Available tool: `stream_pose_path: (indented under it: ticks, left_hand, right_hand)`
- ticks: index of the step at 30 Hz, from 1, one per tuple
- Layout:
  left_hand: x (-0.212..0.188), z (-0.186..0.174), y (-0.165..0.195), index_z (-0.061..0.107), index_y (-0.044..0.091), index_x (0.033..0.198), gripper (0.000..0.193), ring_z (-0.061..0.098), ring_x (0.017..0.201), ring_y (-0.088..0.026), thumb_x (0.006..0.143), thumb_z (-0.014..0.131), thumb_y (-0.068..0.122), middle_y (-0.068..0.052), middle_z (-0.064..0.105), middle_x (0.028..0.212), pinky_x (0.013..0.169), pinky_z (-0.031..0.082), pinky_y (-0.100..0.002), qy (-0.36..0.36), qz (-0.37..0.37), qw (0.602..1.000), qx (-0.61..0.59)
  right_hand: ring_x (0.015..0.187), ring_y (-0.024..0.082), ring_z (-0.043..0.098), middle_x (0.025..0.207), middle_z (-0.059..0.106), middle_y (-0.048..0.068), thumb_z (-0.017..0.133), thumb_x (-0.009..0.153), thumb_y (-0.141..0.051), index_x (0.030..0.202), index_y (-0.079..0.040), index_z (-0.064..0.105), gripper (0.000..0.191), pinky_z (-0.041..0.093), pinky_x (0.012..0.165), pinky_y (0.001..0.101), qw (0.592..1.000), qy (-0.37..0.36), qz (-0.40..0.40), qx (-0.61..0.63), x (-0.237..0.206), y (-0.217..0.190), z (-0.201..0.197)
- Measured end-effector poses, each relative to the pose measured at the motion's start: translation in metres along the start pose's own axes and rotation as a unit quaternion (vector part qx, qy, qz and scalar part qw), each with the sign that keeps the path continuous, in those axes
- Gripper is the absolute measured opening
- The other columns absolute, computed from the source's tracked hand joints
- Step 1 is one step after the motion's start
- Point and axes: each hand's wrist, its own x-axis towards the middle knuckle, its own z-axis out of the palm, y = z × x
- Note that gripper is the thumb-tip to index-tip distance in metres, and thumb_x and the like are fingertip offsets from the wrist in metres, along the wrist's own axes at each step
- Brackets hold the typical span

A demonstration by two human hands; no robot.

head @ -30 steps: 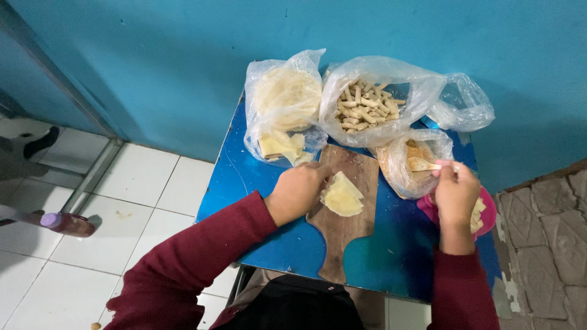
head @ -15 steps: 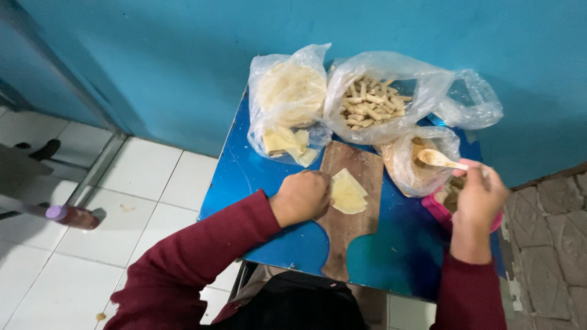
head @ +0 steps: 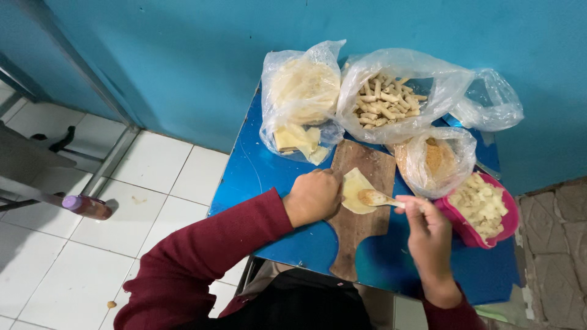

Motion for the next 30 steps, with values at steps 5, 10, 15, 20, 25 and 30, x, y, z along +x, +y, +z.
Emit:
stream_pose_path:
  ticks: [5, 10, 15, 20, 25, 30]
  left_hand:
    - [0.0, 0.006, -0.002, 0.067, 0.003, 0.089, 0.024, 0.069, 0.093, -0.038, 0.082, 0.075, 0.024, -0.019, 0.07, 0.096, 0.076, 0.057, -0.047, 0.008, 0.01, 1.0, -0.005]
    - [0.001, 0.009, -0.002, 0.066, 0.003, 0.09, 0.018, 0.069, 0.09, -0.04, 0.087, 0.065, 0.02, -0.02, 0.07, 0.093, 0.077, 0.057, -0.048, 0.032, 0.023, 0.999, -0.022]
    - [0.001, 0.008, 0.004, 0.065, 0.004, 0.093, 0.018, 0.069, 0.08, -0.042, 0.094, 0.059, 0.021, -0.02, 0.07, 0.083, 0.069, 0.056, -0.052, 0.045, -0.009, 0.996, -0.075]
    - [-0.001, 0.006, 0.003, 0.066, 0.007, 0.096, 0.014, 0.07, 0.073, -0.042, 0.085, 0.062, 0.016, -0.019, 0.069, 0.073, 0.064, 0.056, -0.053, 0.039, -0.007, 0.991, -0.126]
    - [-0.001, 0.012, 0.0, 0.068, 0.005, 0.087, 0.013, 0.07, 0.075, -0.042, 0.083, 0.068, 0.017, -0.021, 0.07, 0.078, 0.065, 0.057, -0.051, 0.029, -0.013, 0.999, -0.037]
    - [-0.002, 0.014, -0.001, 0.068, 0.004, 0.08, 0.011, 0.07, 0.077, -0.041, 0.082, 0.067, 0.015, -0.02, 0.071, 0.081, 0.067, 0.056, -0.051, 0.066, 0.017, 0.997, -0.039]
  right_hand:
    - [0.08, 0.02, 0.056, 0.091, 0.072, -0.001, 0.061, 0.105, -0.014, 0.111, -0.013, 0.072, 0.013, 0.042, 0.079, 0.034, 0.95, 0.001, -0.25, -0.185, -0.011, -0.01, 0.002]
    - [0.08, 0.02, 0.057, 0.091, 0.069, -0.005, 0.066, 0.094, -0.009, 0.115, -0.015, 0.071, 0.022, 0.037, 0.082, 0.0406, 0.892, -0.012, -0.36, -0.274, -0.022, -0.018, 0.003]
    - [0.08, 0.018, 0.056, 0.094, 0.072, -0.003, 0.068, 0.09, -0.01, 0.115, -0.013, 0.07, 0.025, 0.036, 0.082, 0.0409, 0.862, -0.002, -0.409, -0.299, -0.025, -0.01, 0.004]
    - [0.07, 0.019, 0.053, 0.08, 0.069, -0.001, 0.064, 0.093, -0.011, 0.11, -0.015, 0.078, 0.023, 0.036, 0.073, 0.0419, 0.895, 0.069, -0.313, -0.31, -0.006, 0.008, -0.024]
    - [0.094, 0.025, 0.061, 0.105, 0.072, 0.003, 0.064, 0.112, -0.014, 0.118, -0.013, 0.076, 0.013, 0.044, 0.087, 0.038, 0.85, 0.173, -0.269, -0.419, 0.036, 0.003, -0.04]
    - [0.089, 0.033, 0.064, 0.101, 0.072, 0.012, 0.073, 0.078, -0.023, 0.104, -0.016, 0.079, 0.027, 0.045, 0.076, 0.0441, 0.814, 0.166, -0.283, -0.48, 0.051, -0.027, -0.025]
